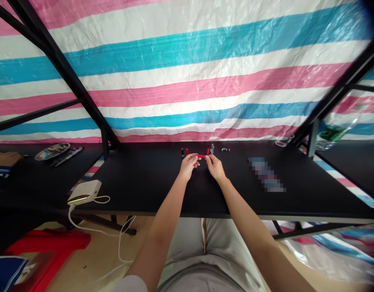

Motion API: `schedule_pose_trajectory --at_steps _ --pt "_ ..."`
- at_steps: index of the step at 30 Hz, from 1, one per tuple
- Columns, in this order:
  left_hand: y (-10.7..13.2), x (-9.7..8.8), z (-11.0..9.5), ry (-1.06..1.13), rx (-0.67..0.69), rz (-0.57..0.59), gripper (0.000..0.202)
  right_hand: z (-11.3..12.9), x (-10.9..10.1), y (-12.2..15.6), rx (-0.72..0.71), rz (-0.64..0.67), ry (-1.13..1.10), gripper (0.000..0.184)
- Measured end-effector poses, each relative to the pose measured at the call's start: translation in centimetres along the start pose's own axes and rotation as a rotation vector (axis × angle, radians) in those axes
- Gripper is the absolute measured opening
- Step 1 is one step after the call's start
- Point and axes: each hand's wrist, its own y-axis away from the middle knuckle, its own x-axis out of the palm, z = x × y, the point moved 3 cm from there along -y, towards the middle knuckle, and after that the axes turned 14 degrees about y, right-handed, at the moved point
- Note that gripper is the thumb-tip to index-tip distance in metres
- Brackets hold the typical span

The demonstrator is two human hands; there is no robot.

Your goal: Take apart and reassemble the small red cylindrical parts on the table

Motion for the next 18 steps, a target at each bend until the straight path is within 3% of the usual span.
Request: schedule_pose_trajectory --at_steps 5,13,18 --pt "-0.14 0.06 0.55 0.125 -0.023 -0.006 0.034 0.24 -0.06 0.07 -0.022 -0.022 -0.035 0.045" --pt "0.33 0.61 0.61 0.057 -0.031 0.036 0.034 0.80 -0.16 0.20 -0.044 0.002 -0.015 0.046" --pt "0.34 0.62 0.68 0.120 -0.015 -0.006 0.034 0.83 -0.07 0.19 -0.073 -0.023 -0.075 0.040"
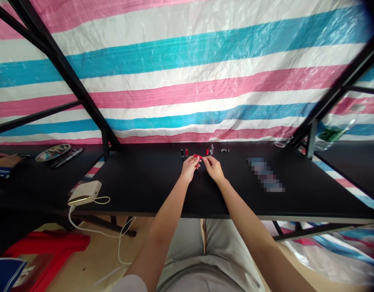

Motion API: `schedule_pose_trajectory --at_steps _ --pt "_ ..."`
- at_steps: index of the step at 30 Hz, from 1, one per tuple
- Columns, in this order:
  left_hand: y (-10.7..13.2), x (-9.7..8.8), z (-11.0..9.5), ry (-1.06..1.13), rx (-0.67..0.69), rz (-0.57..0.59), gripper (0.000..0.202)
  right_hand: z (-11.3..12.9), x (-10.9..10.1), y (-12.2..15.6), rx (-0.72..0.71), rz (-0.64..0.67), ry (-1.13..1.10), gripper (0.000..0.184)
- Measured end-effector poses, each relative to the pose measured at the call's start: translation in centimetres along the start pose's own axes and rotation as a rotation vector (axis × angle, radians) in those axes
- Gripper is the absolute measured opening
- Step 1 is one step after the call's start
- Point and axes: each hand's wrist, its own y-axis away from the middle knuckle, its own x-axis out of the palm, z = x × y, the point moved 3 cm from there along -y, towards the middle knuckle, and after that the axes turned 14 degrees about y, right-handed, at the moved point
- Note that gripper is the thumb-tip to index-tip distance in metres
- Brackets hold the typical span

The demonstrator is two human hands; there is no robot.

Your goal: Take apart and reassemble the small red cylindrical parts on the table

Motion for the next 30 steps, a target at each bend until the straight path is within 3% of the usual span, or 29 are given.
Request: schedule_pose_trajectory --at_steps 8,18,30 --pt "-0.1 -0.2 0.0 0.028 0.012 -0.042 0.036 -0.6 0.4 -0.2 -0.050 -0.056 -0.079 0.036" --pt "0.2 -0.1 -0.4 -0.110 0.057 -0.075 0.034 -0.5 0.4 -0.3 -0.166 -0.047 0.058 0.022" --pt "0.5 0.2 -0.6 -0.261 0.092 -0.133 0.032 -1.2 0.8 -0.4 -0.112 0.020 0.215 0.015"
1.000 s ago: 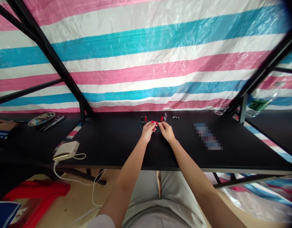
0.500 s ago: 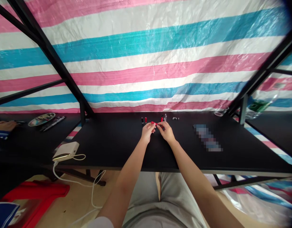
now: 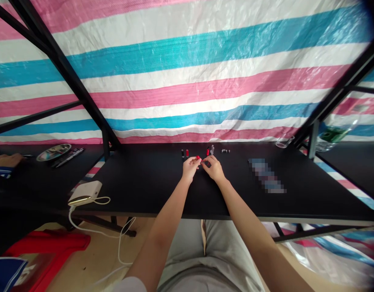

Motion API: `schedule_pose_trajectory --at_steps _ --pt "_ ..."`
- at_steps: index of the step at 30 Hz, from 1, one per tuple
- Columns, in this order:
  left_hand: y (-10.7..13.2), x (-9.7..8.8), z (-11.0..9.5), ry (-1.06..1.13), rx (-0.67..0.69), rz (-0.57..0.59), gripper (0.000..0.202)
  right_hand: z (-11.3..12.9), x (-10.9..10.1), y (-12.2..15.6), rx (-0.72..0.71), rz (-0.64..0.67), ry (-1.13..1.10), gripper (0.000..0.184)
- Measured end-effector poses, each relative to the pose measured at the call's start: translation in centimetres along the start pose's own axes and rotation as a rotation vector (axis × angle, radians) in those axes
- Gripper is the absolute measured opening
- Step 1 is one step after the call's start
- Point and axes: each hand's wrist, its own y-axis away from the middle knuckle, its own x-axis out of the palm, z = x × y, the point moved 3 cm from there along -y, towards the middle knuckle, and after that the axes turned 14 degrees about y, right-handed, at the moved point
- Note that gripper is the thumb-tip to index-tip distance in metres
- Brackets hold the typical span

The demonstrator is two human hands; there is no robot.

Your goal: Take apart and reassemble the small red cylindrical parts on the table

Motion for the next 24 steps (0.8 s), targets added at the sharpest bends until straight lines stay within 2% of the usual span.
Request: schedule_pose_trajectory --at_steps 6,12,19,24 --pt "-0.1 -0.1 -0.1 -0.019 0.019 -0.022 0.027 -1.0 -0.4 0.2 0.261 0.010 0.235 0.010" --pt "-0.2 -0.2 0.4 -0.100 0.069 0.020 0.024 -2.9 -0.6 -0.3 0.494 0.019 0.250 0.013" --pt "-0.1 -0.1 0.8 -0.509 0.272 0.101 0.015 -4.0 0.0 -1.5 0.557 0.034 0.251 0.015" --pt "0.1 0.1 0.5 -0.602 0.340 0.129 0.011 -4.0 0.1 -1.8 0.537 0.016 0.264 0.015"
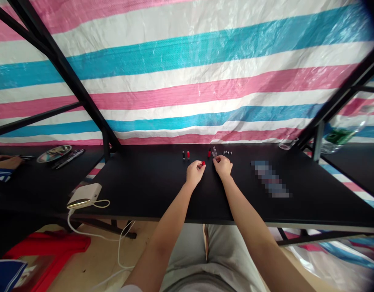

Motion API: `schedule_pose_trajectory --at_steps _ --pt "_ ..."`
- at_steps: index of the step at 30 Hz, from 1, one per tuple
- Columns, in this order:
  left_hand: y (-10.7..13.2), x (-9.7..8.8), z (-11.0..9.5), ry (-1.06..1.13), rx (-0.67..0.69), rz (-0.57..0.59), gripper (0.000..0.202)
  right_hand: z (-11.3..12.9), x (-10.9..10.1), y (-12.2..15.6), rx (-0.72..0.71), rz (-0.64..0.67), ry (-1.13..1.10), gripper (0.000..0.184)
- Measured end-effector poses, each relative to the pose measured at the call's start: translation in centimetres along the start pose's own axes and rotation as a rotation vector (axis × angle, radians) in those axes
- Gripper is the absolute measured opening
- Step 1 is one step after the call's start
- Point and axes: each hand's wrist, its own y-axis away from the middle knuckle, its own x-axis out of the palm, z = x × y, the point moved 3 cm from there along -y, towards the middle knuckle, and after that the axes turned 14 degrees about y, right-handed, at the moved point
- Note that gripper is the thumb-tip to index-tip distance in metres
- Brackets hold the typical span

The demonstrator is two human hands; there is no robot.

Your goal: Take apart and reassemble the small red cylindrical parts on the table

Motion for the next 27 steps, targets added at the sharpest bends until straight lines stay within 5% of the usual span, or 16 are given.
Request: schedule_pose_trajectory --at_steps 14,27 --pt "-1.7 1.7 -0.6 -0.145 -0.048 0.029 0.005 -0.1 0.4 -0.2 -0.013 0.007 0.016 0.015" --pt "-5.2 4.4 1.5 -0.267 -0.120 0.013 0.002 -0.3 0.5 -0.2 -0.056 -0.032 0.025 0.021"
